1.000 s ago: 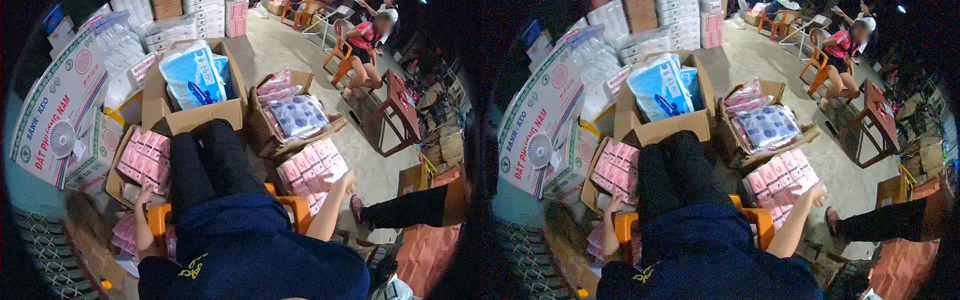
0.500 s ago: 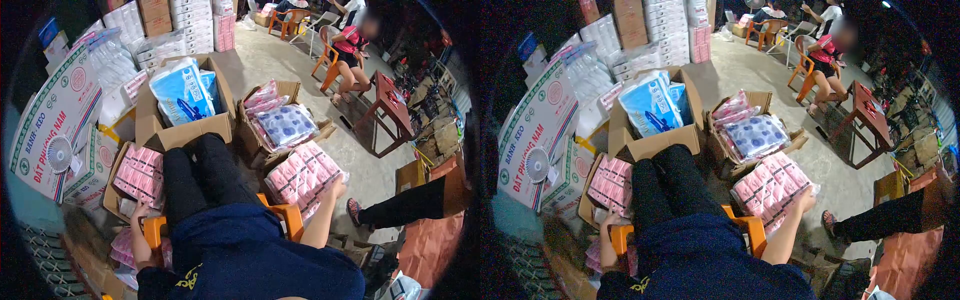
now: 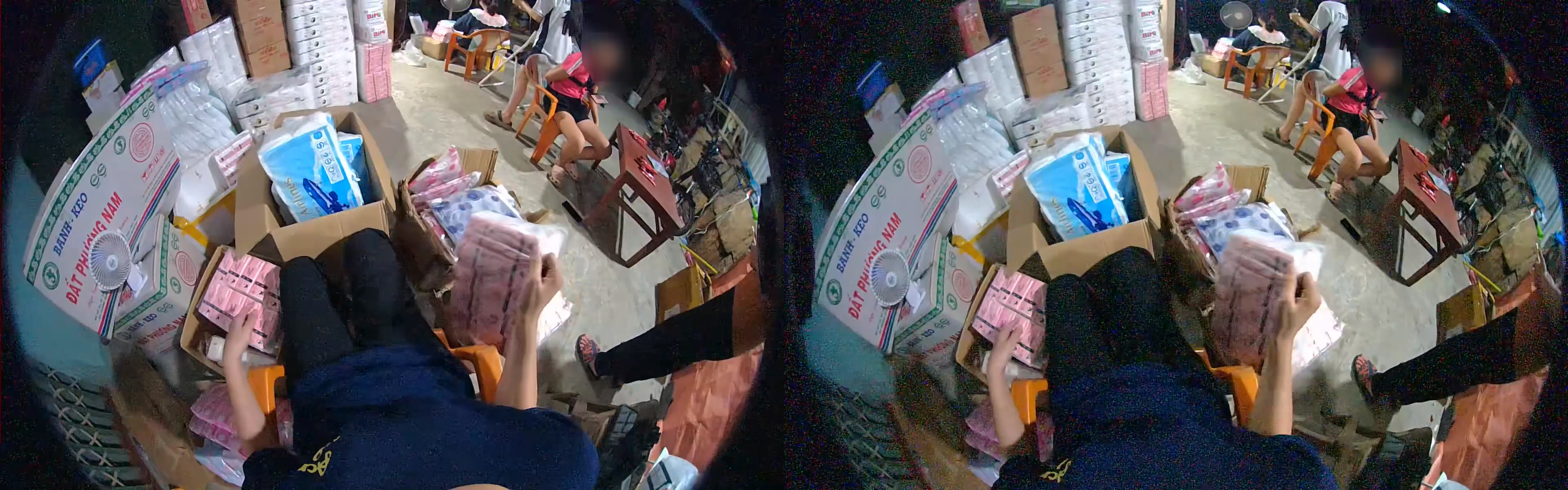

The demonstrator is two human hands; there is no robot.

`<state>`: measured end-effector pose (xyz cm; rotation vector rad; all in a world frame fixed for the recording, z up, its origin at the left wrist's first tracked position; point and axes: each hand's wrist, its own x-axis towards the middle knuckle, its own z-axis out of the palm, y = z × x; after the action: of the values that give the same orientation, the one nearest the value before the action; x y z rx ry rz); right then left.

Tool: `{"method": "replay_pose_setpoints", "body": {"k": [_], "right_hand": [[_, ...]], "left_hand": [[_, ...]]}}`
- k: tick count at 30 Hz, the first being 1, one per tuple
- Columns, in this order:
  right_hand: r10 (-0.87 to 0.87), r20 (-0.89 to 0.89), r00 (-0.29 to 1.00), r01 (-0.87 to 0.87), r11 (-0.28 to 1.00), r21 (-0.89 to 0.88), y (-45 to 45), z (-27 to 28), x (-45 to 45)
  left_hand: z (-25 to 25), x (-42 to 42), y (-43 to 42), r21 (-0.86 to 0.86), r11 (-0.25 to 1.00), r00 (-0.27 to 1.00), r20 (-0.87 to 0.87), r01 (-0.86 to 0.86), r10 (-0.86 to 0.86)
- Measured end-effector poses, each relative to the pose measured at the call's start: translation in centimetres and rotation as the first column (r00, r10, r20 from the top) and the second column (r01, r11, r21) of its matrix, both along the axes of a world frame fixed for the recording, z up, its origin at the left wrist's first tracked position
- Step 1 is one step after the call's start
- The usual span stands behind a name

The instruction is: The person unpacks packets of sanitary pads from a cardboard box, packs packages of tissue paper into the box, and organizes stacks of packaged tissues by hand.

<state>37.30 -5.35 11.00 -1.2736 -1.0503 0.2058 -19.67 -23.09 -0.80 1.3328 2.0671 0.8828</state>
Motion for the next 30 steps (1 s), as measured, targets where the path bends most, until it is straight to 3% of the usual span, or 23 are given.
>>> {"method": "replay_pose_setpoints", "body": {"k": [2,4,6,8,10,11,12,13,14,15,16,18,19,21,22,24,26,27,28,29,30], "right_hand": [[0.163,0.025,0.986,-0.165,0.984,0.073,-1.8,4.0,-3.4],[0.193,0.074,0.978,-0.201,0.973,0.112,-1.8,4.1,-3.9],[0.288,0.084,0.954,-0.299,0.933,0.201,-2.8,5.8,-4.6],[0.319,0.01,0.948,-0.318,0.94,0.126,-4.0,7.6,-5.4],[0.534,-0.235,0.812,-0.482,0.841,0.245,-4.6,9.0,-6.6],[0.633,-0.365,0.683,-0.575,0.774,0.266,-5.6,10.1,-7.7],[0.711,-0.342,0.615,-0.64,0.703,0.311,-4.9,8.5,-7.4],[0.688,-0.365,0.628,-0.628,0.724,0.285,-5.3,9.1,-8.5],[0.664,-0.387,0.64,-0.616,0.744,0.257,-5.9,9.7,-10.1],[0.69,-0.466,0.553,-0.669,0.702,0.246,-6.1,9.3,-11.2],[0.704,-0.543,0.458,-0.72,0.652,0.238,-6.3,8.7,-12.1],[0.646,-0.618,0.448,-0.767,0.633,0.106,-5.2,6.2,-13.5],[0.66,-0.619,0.427,-0.814,0.579,0.056,-4.1,4.5,-14.3],[0.687,-0.609,0.396,-0.884,0.465,-0.05,-3.4,1.6,-14.8],[0.707,-0.591,0.388,-0.912,0.386,-0.137,-3.3,0.1,-14.8],[0.728,-0.503,0.466,-0.872,0.28,-0.402,-3.6,-2.2,-15.3],[0.917,-0.268,0.296,-0.854,0.129,-0.503,-2.9,-8.2,-14.5],[0.944,-0.227,0.238,-0.823,0.072,-0.563,-3.8,-9.9,-14.6],[0.979,-0.031,0.203,-0.806,0.149,-0.573,-5.3,-10.1,-15.0],[0.969,0.16,0.19,-0.765,0.248,-0.595,-6.1,-9.1,-15.7],[0.924,0.342,0.172,-0.724,0.354,-0.592,-6.8,-8.2,-16.1]], "left_hand": [[4.8,5.7,2.5,-0.075,0.997,0.973,0.231,0.009,0.008],[9.4,12.2,4.2,0.066,0.988,0.964,0.218,0.137,-0.149],[8.7,15.2,5.6,0.185,0.91,0.922,0.039,0.372,-0.385],[9.3,19.0,6.6,0.337,0.835,0.839,0.184,0.436,-0.512],[8.9,20.9,7.2,0.369,0.822,0.791,0.281,0.434,-0.544],[9.2,20.6,7.0,0.282,0.827,0.72,0.408,0.486,-0.562],[9.6,20.3,6.8,0.187,0.823,0.653,0.525,0.537,-0.546],[8.2,19.5,6.3,0.334,0.869,0.54,0.685,0.364,-0.49],[6.8,18.0,5.6,0.321,0.916,0.513,0.76,0.24,-0.4],[5.5,16.5,4.9,0.302,0.947,0.47,0.824,0.109,-0.317],[3.8,14.8,4.5,0.217,0.976,0.522,0.83,0.023,-0.197],[0.6,12.3,4.1,0.092,0.976,0.549,0.835,-0.198,0.032],[5.2,13.4,4.0,0.189,0.913,0.585,0.809,-0.362,0.065],[15.4,14.3,1.4,0.169,0.912,0.701,0.696,-0.374,0.158],[17.2,14.2,0.6,0.273,0.863,0.775,0.602,-0.424,0.19],[19.6,13.4,-1.6,0.356,0.792,0.807,0.525,-0.496,0.269],[21.9,13.2,-3.0,0.248,0.694,0.659,0.624,-0.676,0.419],[21.2,11.9,-3.9,0.263,0.647,0.597,0.71,-0.716,0.373],[20.2,10.3,-5.2,0.277,0.599,0.539,0.782,-0.751,0.313],[18.5,9.4,-6.1,0.688,0.502,0.814,0.232,-0.524,0.532],[17.3,9.0,-6.8,0.844,0.531,0.621,-0.38,-0.07,0.685]]}}
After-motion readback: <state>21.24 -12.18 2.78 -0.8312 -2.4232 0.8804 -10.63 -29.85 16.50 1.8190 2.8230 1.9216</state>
